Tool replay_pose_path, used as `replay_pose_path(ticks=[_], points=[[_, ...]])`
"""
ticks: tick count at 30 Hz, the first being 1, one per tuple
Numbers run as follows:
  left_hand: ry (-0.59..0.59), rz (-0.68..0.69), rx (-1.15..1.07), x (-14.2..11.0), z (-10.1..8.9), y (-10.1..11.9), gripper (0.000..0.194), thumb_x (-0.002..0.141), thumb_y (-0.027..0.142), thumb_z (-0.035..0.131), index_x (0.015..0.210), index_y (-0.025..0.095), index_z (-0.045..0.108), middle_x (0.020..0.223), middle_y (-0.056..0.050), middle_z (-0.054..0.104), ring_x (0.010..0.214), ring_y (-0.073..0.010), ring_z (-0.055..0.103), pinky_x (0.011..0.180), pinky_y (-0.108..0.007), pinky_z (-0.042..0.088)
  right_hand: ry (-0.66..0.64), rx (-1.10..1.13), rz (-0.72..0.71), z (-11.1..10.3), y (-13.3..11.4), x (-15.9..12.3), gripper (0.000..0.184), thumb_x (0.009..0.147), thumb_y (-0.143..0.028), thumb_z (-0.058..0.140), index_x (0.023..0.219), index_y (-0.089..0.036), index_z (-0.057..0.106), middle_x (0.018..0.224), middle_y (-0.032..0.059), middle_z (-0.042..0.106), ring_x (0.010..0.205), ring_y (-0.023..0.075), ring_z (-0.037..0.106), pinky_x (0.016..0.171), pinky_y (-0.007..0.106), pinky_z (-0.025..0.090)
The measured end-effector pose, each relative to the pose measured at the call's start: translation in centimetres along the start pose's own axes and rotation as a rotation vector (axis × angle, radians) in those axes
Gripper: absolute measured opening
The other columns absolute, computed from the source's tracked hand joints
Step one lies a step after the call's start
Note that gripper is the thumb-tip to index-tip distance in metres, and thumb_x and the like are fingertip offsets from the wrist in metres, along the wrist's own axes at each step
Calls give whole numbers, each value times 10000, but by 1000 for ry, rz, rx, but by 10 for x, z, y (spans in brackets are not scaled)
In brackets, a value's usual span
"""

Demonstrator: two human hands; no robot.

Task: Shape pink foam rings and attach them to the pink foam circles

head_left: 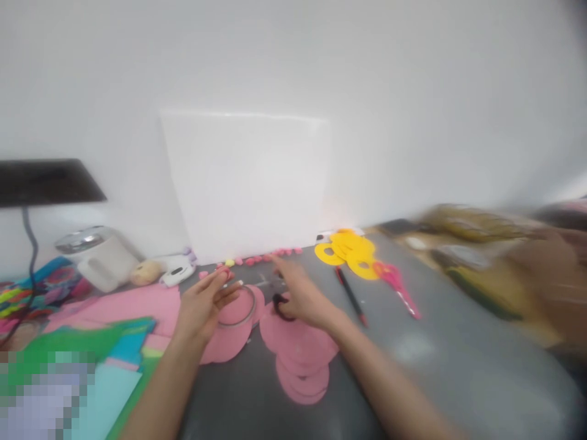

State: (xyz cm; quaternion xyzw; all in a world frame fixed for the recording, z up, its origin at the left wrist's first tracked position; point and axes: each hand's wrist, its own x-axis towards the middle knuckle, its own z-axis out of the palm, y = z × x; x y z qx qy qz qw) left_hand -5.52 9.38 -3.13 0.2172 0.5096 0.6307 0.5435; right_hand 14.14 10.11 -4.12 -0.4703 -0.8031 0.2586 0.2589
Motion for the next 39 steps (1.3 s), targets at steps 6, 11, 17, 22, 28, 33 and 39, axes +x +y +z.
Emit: replay_pose_path(ticks=[6,11,17,22,28,33,39], points=[[-81,58,66,-10,8,-4,189,644,140,726,825,100,691,737,-44,710,551,-187,687,450,-234,559,-13,-109,151,-19,31,8,647,590,-40,589,1220,-174,516,1146,106,547,952,213,551,787,296,425],[-180,177,219,-17,11,-11,306,640,263,748,903,113,704,706,-54,716,590,-202,693,489,-256,572,-23,-354,116,-18,32,4,536,559,30,564,1021,-227,654,1035,86,640,947,277,550,774,371,401],[-141,293,353,-22,13,-13,346,647,312,738,940,131,707,790,-70,735,621,-225,701,541,-296,589,97,299,72,0,11,9,143,766,-195,568,849,-187,684,863,58,694,798,188,622,743,332,468],[-169,272,343,-19,12,-15,354,667,332,721,966,143,700,796,-60,732,662,-231,704,549,-301,594,65,700,10,16,-5,8,177,734,-286,629,856,-172,688,817,36,702,742,169,645,726,319,504],[-190,202,310,-15,9,-16,385,645,322,737,970,119,694,722,-59,721,611,-211,694,529,-293,583,103,572,-61,15,-9,5,92,749,-225,627,784,-178,698,767,27,702,710,160,638,699,294,502],[-184,170,308,-14,8,-15,399,628,317,747,959,102,690,728,-72,717,604,-225,697,492,-285,570,106,332,-186,14,-3,4,121,796,-147,564,815,-204,669,793,18,679,739,145,610,690,268,471],[-147,246,352,-16,9,-18,363,644,327,735,947,131,700,770,-66,724,616,-230,701,523,-311,588,127,186,-285,17,0,4,104,844,-135,513,870,-202,588,1025,49,583,865,137,576,779,282,449]])
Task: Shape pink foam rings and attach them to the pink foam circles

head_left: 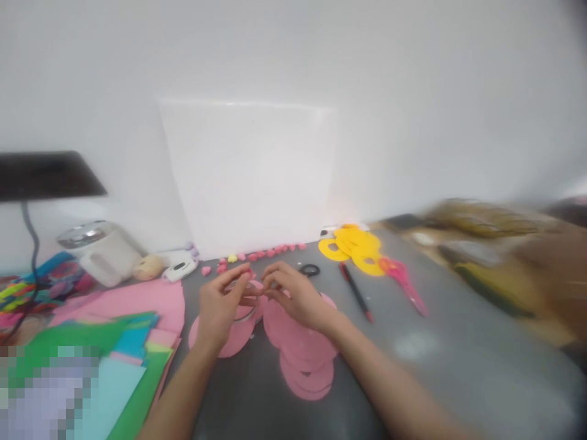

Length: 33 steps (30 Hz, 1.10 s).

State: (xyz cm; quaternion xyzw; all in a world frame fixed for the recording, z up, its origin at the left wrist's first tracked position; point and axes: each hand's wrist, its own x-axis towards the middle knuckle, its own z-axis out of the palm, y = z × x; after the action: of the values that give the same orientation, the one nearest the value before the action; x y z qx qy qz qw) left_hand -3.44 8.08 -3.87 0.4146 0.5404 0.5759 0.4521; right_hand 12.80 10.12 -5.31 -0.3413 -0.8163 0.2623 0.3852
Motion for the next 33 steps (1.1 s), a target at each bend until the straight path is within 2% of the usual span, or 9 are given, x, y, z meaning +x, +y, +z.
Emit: replay_pose_path(ticks=[3,6,10,13,16,19,23,27,33], points=[[38,30,30,-2,2,3,338,645,321,734,931,143,710,792,-70,733,641,-244,705,534,-320,588,36,-3,52,1,-3,0,87,861,-165,489,859,-198,569,1065,66,532,884,140,562,785,294,451],[79,60,86,-4,5,7,325,653,315,728,933,150,719,733,-68,739,630,-251,704,553,-316,577,66,110,139,2,-9,1,100,861,-200,485,803,-195,566,1041,66,522,930,149,550,801,304,453],[93,144,166,-8,8,7,280,664,299,720,920,184,733,826,-60,749,705,-236,706,649,-298,570,105,423,295,3,-17,3,128,803,-272,563,711,-186,586,1061,65,549,972,175,552,784,304,465],[65,166,163,-11,12,3,236,670,278,714,891,199,743,858,-48,749,750,-228,702,720,-299,563,120,699,412,5,-19,4,180,744,-338,627,680,-170,616,1024,65,603,874,168,582,749,291,472],[48,147,113,-13,15,-3,241,658,277,723,883,191,746,876,-48,748,760,-229,700,762,-314,558,173,864,471,8,-17,5,228,680,-384,683,708,-159,657,907,58,644,783,159,590,740,293,471],[32,96,54,-13,16,-8,291,663,306,722,928,186,736,917,-51,745,805,-236,698,777,-332,560,231,891,508,9,-16,5,245,636,-384,716,693,-148,678,866,66,655,807,182,594,755,311,465],[28,49,-6,-12,16,-15,334,675,335,718,974,186,722,964,-56,737,865,-240,690,830,-347,545,284,843,555,8,-19,5,206,613,-348,732,624,-151,672,859,80,662,955,235,579,832,349,437],[63,-4,-94,-13,17,-15,342,667,318,727,974,169,720,909,-58,746,824,-227,701,832,-346,547,324,771,578,7,-25,5,136,636,-289,712,614,-161,670,852,76,675,1062,242,545,911,360,386],[130,-28,-122,-13,20,-15,352,674,306,723,1000,174,710,911,-63,746,845,-223,697,814,-330,550,330,819,577,13,-27,5,141,622,-292,716,600,-161,670,877,74,683,1002,238,568,887,357,403]])
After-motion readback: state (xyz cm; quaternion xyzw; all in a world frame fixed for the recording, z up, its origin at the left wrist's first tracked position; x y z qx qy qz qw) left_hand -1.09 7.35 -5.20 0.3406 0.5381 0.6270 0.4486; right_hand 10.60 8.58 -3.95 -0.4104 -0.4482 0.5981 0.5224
